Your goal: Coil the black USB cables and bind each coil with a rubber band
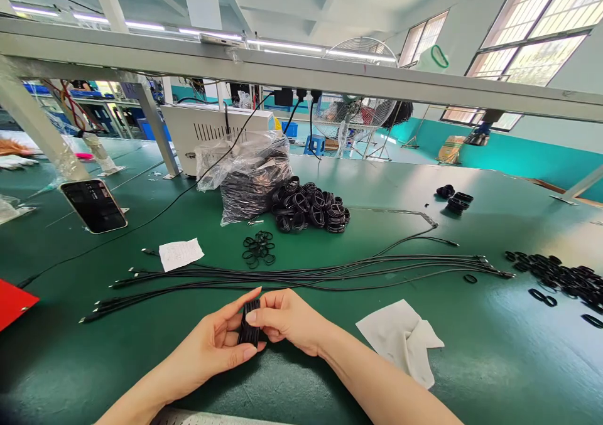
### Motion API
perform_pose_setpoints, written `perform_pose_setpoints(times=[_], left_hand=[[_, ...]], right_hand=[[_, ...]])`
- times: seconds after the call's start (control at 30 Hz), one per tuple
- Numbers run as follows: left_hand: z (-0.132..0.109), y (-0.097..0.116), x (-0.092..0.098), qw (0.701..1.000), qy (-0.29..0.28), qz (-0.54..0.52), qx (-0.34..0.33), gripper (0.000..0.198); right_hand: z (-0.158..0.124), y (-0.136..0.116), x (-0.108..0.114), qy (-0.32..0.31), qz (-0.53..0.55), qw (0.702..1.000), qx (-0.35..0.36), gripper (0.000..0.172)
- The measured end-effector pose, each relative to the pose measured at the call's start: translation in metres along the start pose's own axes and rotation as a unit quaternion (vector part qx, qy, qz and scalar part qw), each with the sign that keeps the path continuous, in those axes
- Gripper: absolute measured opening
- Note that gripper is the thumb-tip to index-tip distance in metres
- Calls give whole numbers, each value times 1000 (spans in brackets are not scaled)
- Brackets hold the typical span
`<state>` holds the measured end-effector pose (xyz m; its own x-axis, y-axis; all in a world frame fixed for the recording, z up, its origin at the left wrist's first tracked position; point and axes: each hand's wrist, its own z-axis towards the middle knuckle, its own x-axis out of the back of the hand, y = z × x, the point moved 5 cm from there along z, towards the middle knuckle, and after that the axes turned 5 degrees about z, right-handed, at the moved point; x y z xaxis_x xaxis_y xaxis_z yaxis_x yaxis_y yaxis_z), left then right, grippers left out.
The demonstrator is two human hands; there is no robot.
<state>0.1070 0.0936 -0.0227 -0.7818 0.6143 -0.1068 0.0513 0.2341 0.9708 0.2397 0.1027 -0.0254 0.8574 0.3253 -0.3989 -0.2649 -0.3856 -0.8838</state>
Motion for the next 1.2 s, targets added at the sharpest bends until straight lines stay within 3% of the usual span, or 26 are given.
perform_pose_setpoints(times=[0.2,0.47,0.6,0.73,0.83,0.9,0.93,0.97,1.03,1.07,1.2], left_hand=[[2,-3,3,1000,-9,-14,6,83],[5,-1,8,999,1,6,-35,60],[5,-4,9,999,16,-2,-33,69],[6,-4,8,999,21,-16,-46,57],[5,-2,10,998,43,-41,-35,58],[5,0,12,996,57,-60,-19,58],[4,1,13,996,60,-69,-11,59],[4,2,13,995,59,-78,-6,60],[3,4,10,995,45,-94,-1,62],[3,4,8,995,35,-99,-2,64],[4,5,1,994,16,-106,-22,58]], right_hand=[[-3,0,-9,0,51,999,0,40],[-6,2,-14,76,8,995,69,49],[-4,3,-11,63,-34,995,62,48],[-8,-8,-10,45,-154,985,55,44],[-19,-29,-8,60,-292,952,69,37],[-26,-46,-8,95,-386,909,123,33],[-29,-52,-9,101,-427,884,160,44],[-30,-55,-12,94,-462,860,198,65],[-29,-49,-21,43,-510,820,257,103],[-26,-42,-25,19,-522,807,276,110],[-15,-17,-29,16,-537,783,315,88]])
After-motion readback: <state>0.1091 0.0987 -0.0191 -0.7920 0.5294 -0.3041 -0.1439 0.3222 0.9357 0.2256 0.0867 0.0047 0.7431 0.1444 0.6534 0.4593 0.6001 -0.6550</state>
